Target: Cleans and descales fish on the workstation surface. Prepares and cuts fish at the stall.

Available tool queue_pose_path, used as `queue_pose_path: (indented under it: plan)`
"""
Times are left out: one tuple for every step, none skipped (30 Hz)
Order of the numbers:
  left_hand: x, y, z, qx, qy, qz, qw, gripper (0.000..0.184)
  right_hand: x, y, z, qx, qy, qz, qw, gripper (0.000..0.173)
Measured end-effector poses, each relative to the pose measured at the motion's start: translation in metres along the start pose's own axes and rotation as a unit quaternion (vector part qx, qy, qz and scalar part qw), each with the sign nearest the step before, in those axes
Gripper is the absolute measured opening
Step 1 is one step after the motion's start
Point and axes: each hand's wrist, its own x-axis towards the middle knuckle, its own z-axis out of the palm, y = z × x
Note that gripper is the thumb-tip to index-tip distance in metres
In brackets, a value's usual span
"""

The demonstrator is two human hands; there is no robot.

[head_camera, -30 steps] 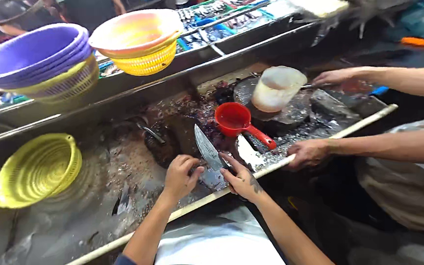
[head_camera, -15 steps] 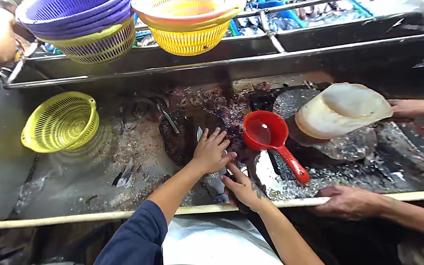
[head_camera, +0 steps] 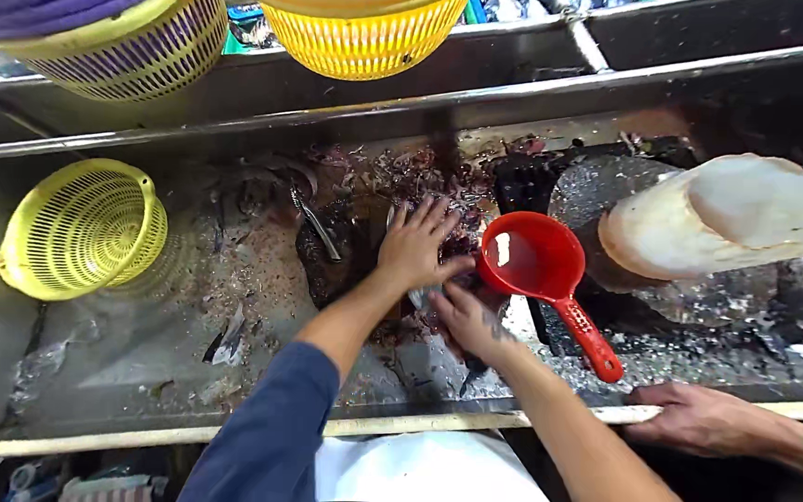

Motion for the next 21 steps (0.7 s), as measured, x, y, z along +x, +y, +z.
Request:
queue_pose_path:
  plan:
    - [0.020, -0.013, -0.001, 0.014, 0.013, 0.007, 1.000, 0.086, 0.018, -0.011, -0.008, 0.006, 0.002, 0.001, 1.000, 0.042]
    - [0.031, -0.022, -0.002, 0.030, 0.020, 0.008, 0.999, 0.089, 0.028, -0.015, -0.013, 0.019, -0.007, 0.006, 1.000, 0.041]
    - [0.028, -0.021, -0.001, 0.037, 0.021, 0.005, 0.999, 0.092, 0.027, -0.011, -0.013, 0.023, -0.019, 0.010, 1.000, 0.040]
    - [0.011, -0.011, 0.000, 0.032, 0.026, -0.004, 0.999, 0.094, 0.013, -0.003, -0.009, 0.014, -0.031, 0.011, 0.999, 0.040]
    - [-0.014, 0.006, 0.003, 0.022, 0.027, -0.019, 0.999, 0.097, -0.011, 0.007, -0.004, 0.000, -0.042, 0.013, 0.999, 0.041]
    - [-0.046, 0.027, 0.003, 0.004, 0.003, -0.044, 0.999, 0.100, -0.040, 0.017, 0.002, -0.007, -0.062, 0.028, 0.998, 0.041]
    - [-0.073, 0.045, 0.001, -0.014, -0.020, -0.062, 0.998, 0.103, -0.066, 0.026, 0.009, -0.006, -0.077, 0.048, 0.996, 0.042]
    - [-0.086, 0.054, -0.002, -0.027, -0.034, -0.071, 0.997, 0.106, -0.077, 0.034, 0.014, -0.003, -0.079, 0.056, 0.995, 0.041]
    - [-0.085, 0.054, -0.002, -0.034, -0.036, -0.073, 0.996, 0.107, -0.076, 0.039, 0.017, -0.009, -0.065, 0.053, 0.996, 0.042]
    - [-0.074, 0.047, -0.001, -0.033, -0.029, -0.066, 0.997, 0.107, -0.065, 0.037, 0.016, -0.019, -0.048, 0.043, 0.998, 0.043]
    - [-0.054, 0.032, 0.001, -0.025, -0.021, -0.053, 0.998, 0.104, -0.043, 0.029, 0.013, -0.025, -0.032, 0.028, 0.999, 0.043]
    - [-0.025, 0.012, 0.001, -0.008, -0.011, -0.034, 0.999, 0.101, -0.014, 0.015, 0.004, -0.026, -0.019, 0.013, 0.999, 0.044]
    - [0.004, -0.007, -0.001, 0.008, 0.007, -0.016, 1.000, 0.099, 0.013, -0.002, -0.006, -0.021, -0.010, 0.006, 1.000, 0.043]
    - [0.025, -0.021, -0.004, 0.023, 0.020, -0.006, 1.000, 0.099, 0.031, -0.014, -0.013, -0.009, -0.006, 0.006, 1.000, 0.043]
    - [0.034, -0.027, -0.006, 0.037, 0.022, -0.003, 0.999, 0.100, 0.038, -0.018, -0.016, 0.004, -0.006, 0.007, 1.000, 0.041]
    - [0.027, -0.023, -0.005, 0.041, 0.022, -0.003, 0.999, 0.102, 0.030, -0.013, -0.013, -0.001, -0.014, 0.008, 1.000, 0.041]
    - [0.003, -0.008, -0.001, 0.029, 0.021, -0.012, 0.999, 0.102, 0.008, -0.001, -0.008, -0.015, -0.029, 0.010, 0.999, 0.043]
    - [-0.029, 0.013, 0.000, 0.009, 0.001, -0.031, 0.999, 0.102, -0.021, 0.011, -0.002, -0.023, -0.050, 0.016, 0.998, 0.044]
    - [-0.062, 0.035, 0.000, -0.014, -0.018, -0.050, 0.998, 0.103, -0.053, 0.025, 0.006, -0.020, -0.067, 0.026, 0.997, 0.044]
    - [-0.084, 0.052, -0.002, -0.031, -0.032, -0.062, 0.997, 0.105, -0.076, 0.037, 0.013, -0.010, -0.073, 0.032, 0.997, 0.044]
    - [-0.093, 0.058, -0.002, -0.037, -0.030, -0.066, 0.997, 0.108, -0.084, 0.043, 0.019, -0.009, -0.068, 0.032, 0.997, 0.044]
